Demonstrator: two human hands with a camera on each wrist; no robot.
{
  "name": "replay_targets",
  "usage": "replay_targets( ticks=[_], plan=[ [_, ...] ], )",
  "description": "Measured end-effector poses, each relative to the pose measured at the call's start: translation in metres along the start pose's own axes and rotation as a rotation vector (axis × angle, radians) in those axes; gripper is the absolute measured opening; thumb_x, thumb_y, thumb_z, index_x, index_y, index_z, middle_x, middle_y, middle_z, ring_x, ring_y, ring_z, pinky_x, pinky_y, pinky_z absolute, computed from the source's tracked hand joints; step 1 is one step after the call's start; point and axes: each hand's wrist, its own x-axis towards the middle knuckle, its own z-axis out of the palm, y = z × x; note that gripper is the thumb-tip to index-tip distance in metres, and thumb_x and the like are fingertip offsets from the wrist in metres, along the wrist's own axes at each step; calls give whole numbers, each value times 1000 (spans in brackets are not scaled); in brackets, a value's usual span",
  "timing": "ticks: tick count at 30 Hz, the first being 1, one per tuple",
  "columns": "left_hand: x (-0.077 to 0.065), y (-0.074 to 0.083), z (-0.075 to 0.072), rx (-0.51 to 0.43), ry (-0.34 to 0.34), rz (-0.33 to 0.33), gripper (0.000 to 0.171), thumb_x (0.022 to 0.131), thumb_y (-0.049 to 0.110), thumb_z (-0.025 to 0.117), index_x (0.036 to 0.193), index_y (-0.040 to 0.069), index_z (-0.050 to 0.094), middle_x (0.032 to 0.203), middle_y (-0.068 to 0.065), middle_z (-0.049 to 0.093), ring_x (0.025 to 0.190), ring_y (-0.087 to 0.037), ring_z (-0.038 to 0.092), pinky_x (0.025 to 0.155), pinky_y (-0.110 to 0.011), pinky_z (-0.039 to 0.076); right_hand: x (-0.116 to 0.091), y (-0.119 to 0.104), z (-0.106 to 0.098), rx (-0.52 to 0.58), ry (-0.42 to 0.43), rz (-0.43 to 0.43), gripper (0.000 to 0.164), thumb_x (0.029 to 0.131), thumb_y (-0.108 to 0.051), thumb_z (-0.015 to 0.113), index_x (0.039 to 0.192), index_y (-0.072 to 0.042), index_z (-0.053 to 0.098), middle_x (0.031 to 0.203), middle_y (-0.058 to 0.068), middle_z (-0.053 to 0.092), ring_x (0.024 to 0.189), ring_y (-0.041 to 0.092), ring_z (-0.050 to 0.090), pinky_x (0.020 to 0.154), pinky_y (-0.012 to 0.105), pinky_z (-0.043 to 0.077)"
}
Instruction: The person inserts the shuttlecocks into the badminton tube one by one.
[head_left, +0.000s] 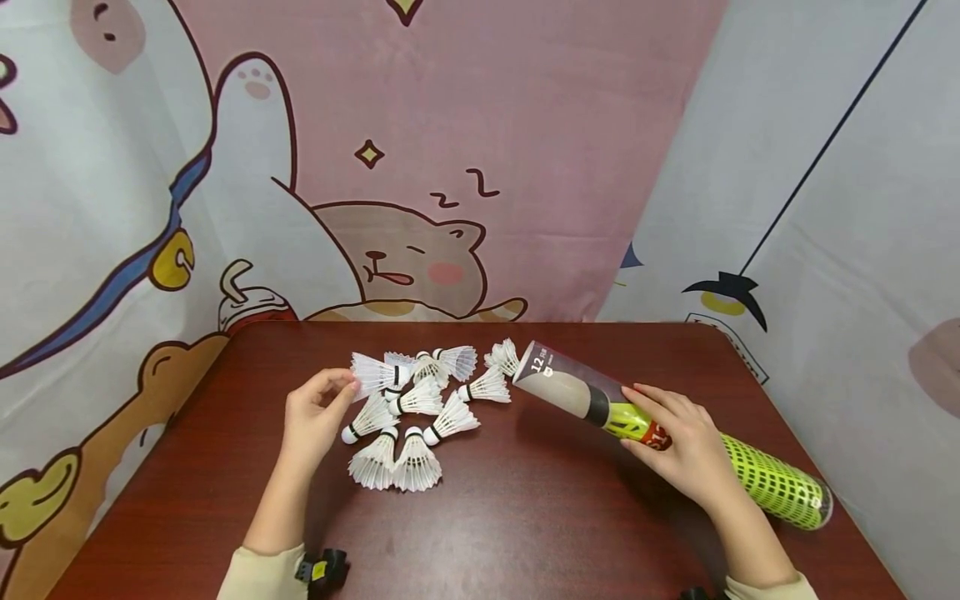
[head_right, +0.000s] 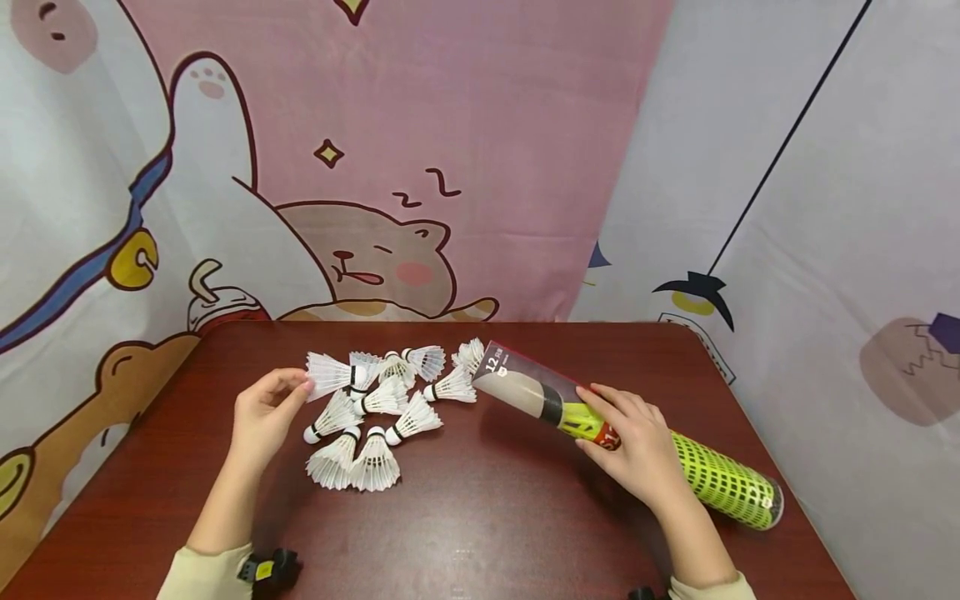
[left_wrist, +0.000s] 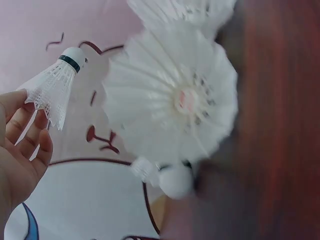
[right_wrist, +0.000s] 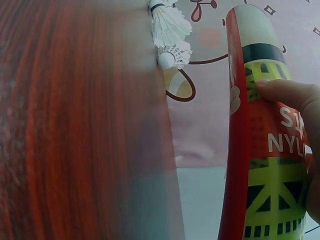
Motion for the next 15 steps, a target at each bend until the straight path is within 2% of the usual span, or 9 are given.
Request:
replay_targets(
  ticks=[5, 9, 12, 15],
  plan=[
    [2, 16, 9, -50, -17, 85, 8, 79, -18, 65, 85, -14, 63, 74, -20, 63, 67, -4, 58, 58, -15, 45, 0, 0, -1, 12, -4, -10, 81, 61, -22, 90, 135, -21, 56, 128, 8, 56, 112, 26, 50, 83, 47, 35],
    [3, 27, 16, -57, -27, 141, 5, 82, -12, 66, 84, -14, 62, 75, -19, 64, 69, -3, 58, 59, -15, 45, 0, -1, -2, 21, -3, -19, 83, 60, -22, 90, 135, -21, 56, 129, 8, 56, 111, 26, 50, 82, 46, 34],
    [3, 35, 22, -55, -24, 177, 4, 80, -14, 66, 82, -12, 63, 74, -18, 64, 69, -4, 56, 58, -14, 44, -1, -2, -3, 31, -5, -26, 83, 60, -22, 90, 135, -21, 56, 130, 6, 55, 111, 25, 50, 82, 44, 34],
    [4, 40, 28, -80, -27, 197, 11, 76, -21, 66, 82, -11, 63, 71, -19, 62, 69, -4, 55, 58, -14, 44, 0, -3, -4, 41, -8, -38, 83, 60, -22, 90, 136, -21, 56, 130, 5, 55, 112, 25, 49, 83, 44, 34]
  ],
)
